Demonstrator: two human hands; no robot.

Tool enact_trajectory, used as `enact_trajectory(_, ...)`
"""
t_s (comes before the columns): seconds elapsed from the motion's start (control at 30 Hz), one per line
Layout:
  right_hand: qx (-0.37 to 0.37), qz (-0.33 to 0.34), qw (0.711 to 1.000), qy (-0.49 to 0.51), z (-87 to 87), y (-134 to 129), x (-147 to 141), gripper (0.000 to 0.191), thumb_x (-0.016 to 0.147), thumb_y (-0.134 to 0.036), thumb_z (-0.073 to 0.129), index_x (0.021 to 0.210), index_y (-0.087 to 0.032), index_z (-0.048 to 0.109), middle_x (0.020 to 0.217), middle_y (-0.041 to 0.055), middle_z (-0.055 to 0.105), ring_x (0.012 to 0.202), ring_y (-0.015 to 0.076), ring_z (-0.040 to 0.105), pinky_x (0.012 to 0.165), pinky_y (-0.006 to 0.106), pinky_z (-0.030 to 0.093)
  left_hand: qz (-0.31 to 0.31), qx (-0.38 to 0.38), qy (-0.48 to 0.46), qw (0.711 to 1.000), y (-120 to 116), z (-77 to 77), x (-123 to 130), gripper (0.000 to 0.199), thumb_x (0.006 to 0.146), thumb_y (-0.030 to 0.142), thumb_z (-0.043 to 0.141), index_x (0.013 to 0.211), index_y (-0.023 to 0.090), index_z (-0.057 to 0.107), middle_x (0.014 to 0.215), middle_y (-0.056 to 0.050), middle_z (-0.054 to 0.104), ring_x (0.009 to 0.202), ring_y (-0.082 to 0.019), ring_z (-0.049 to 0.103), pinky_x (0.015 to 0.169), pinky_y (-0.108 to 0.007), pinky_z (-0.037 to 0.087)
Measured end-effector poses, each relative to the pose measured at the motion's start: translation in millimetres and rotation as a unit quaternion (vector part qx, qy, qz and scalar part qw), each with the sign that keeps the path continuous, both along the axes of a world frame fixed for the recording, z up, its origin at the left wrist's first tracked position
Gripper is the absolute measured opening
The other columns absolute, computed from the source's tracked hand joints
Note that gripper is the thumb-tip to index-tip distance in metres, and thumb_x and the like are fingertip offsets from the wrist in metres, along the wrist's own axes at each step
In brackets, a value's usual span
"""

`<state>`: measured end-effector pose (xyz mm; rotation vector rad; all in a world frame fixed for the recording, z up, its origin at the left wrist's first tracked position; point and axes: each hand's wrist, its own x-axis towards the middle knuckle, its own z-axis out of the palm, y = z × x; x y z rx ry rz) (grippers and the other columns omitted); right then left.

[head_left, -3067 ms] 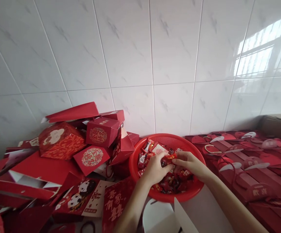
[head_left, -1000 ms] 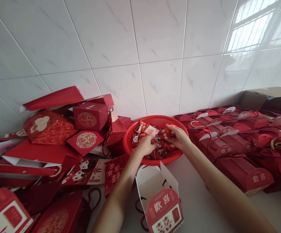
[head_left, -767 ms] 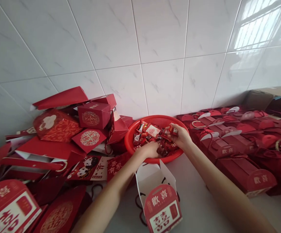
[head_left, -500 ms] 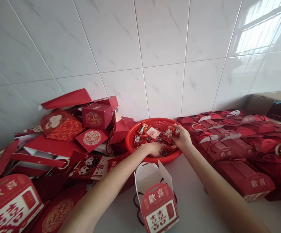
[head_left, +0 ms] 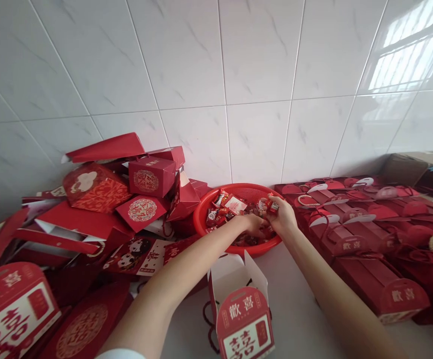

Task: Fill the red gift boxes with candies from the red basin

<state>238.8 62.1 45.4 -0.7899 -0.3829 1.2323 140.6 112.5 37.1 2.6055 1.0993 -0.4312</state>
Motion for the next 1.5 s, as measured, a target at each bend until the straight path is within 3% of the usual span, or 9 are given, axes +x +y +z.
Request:
enact_trajectory(0.2,0.004,0.006,1.000,-0.016,-1.5,-1,0,0.013,0.063,-0.013,0.066,0.071,-0.018,0.058,0.064,0.0036,0.070,0.044,0.0099,0.050,0.036,0.020,0.045,-0.015,-0.005,0.004,1.000,-2,-1.6,1,0.052,0.074,0.028,0.072,0.125,0.022,0.066,0.128,-0.015,0.069,0.112,-0.036,0.068,0.088,-0.039,0.055)
enact_trajectory(0.37,0.008,0.006,1.000,-0.025,-0.1,-2,0,0.015,0.059,-0.014,0.067,0.071,-0.018,0.058,0.064,0.0034,0.070,0.044,0.0093,0.050,0.038,0.020,0.046,-0.016,-0.004,0.011,1.000,1,-0.5,-1,0.055,0.076,0.033,0.074,0.129,0.025,0.064,0.133,-0.013,0.067,0.118,-0.035,0.065,0.097,-0.041,0.052)
enact_trajectory(0.53,0.019,0.008,0.999,-0.033,0.6,-3,0,0.018,0.056,-0.014,0.069,0.070,-0.019,0.057,0.063,0.0026,0.069,0.044,0.0092,0.049,0.037,0.020,0.044,-0.002,-0.012,0.014,1.000,3,-1.6,-4,0.068,0.068,0.034,0.081,0.133,0.029,0.061,0.143,-0.011,0.061,0.126,-0.036,0.061,0.100,-0.042,0.052)
enact_trajectory(0.77,0.015,0.008,0.999,-0.037,1.0,-4,0,0.012,0.061,-0.013,0.067,0.068,-0.017,0.058,0.060,0.0036,0.068,0.045,0.0102,0.050,0.036,0.020,0.044,0.005,-0.013,-0.010,1.000,6,-6.1,-4,0.070,0.063,0.029,0.082,0.130,0.027,0.063,0.138,-0.010,0.065,0.122,-0.032,0.063,0.098,-0.035,0.052)
enact_trajectory(0.93,0.015,0.010,0.999,-0.037,-0.1,-3,0,0.012,0.062,-0.012,0.068,0.067,-0.017,0.058,0.063,0.0039,0.069,0.045,0.0097,0.050,0.037,0.020,0.045,0.004,-0.030,-0.032,0.999,6,-7.7,-6,0.070,0.060,0.026,0.082,0.127,0.034,0.066,0.128,-0.004,0.071,0.117,-0.029,0.066,0.091,-0.031,0.053)
enact_trajectory(1.03,0.020,0.015,0.999,-0.038,-2.2,-2,1,0.012,0.063,-0.012,0.068,0.067,-0.018,0.059,0.064,0.0039,0.069,0.045,0.0095,0.050,0.037,0.020,0.045,0.007,-0.041,-0.045,0.998,5,-8.2,-6,0.066,0.058,0.022,0.080,0.122,0.034,0.070,0.117,-0.003,0.075,0.111,-0.029,0.067,0.086,-0.030,0.054)
enact_trajectory(1.2,0.019,0.016,0.999,-0.039,-2.2,-3,0,0.012,0.064,-0.012,0.068,0.067,-0.018,0.058,0.065,0.0038,0.070,0.045,0.0102,0.050,0.036,0.021,0.045,0.016,-0.045,-0.088,0.995,7,-8.3,-9,0.053,0.059,0.018,0.078,0.110,0.031,0.077,0.121,-0.003,0.074,0.111,-0.029,0.066,0.089,-0.031,0.053)
enact_trajectory(1.3,0.018,0.009,0.999,-0.038,-0.1,-4,-1,0.015,0.062,-0.010,0.069,0.067,-0.018,0.057,0.064,0.0028,0.069,0.044,0.0094,0.050,0.037,0.020,0.046,0.027,-0.060,-0.114,0.991,9,-8.5,-13,0.045,0.062,0.019,0.076,0.105,0.031,0.079,0.112,0.001,0.076,0.108,-0.025,0.067,0.087,-0.027,0.052)
enact_trajectory(1.5,0.020,0.003,0.999,-0.041,0.2,-4,-1,0.016,0.060,-0.012,0.069,0.066,-0.018,0.056,0.064,0.0031,0.069,0.045,0.0094,0.050,0.039,0.020,0.046,0.048,-0.099,-0.164,0.980,9,-15.0,-12,0.013,0.077,0.029,0.071,0.086,0.026,0.080,0.088,0.004,0.078,0.091,-0.017,0.070,0.078,-0.021,0.049)
